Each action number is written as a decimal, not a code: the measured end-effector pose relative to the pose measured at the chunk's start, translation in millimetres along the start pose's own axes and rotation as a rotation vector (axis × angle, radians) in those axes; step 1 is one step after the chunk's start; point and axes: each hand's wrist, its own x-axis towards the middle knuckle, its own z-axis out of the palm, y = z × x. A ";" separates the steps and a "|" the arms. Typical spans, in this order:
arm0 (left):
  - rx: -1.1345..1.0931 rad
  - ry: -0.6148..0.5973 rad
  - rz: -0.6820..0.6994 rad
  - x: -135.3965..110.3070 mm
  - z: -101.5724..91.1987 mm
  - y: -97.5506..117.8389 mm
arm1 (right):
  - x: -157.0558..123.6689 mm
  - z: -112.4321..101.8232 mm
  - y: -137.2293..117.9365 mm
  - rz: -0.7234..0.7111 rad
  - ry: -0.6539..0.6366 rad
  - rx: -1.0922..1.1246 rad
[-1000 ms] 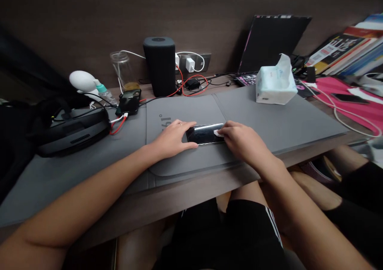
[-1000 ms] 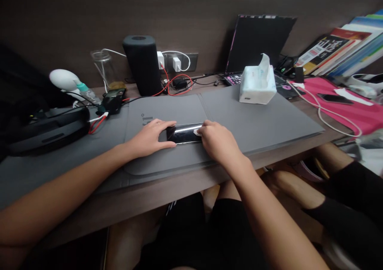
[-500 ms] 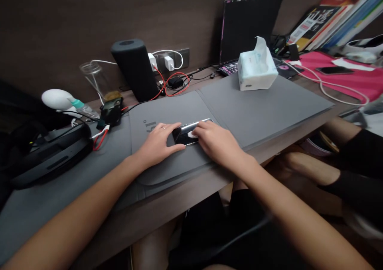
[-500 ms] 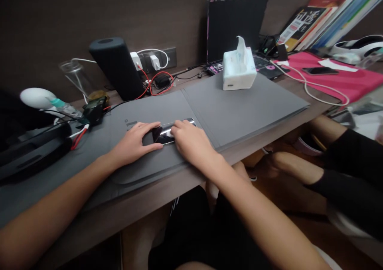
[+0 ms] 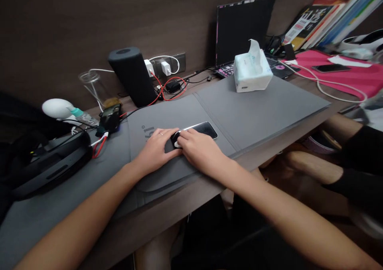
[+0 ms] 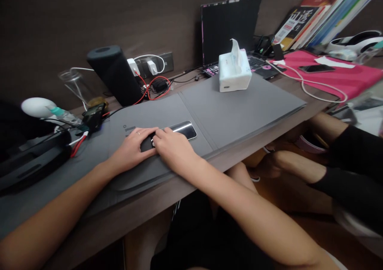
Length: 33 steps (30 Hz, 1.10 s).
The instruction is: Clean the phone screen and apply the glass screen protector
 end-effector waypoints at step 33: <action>0.032 0.017 -0.027 -1.8 7.6 -0.4 | 14.1 -32.4 71.9 -0.061 0.124 0.198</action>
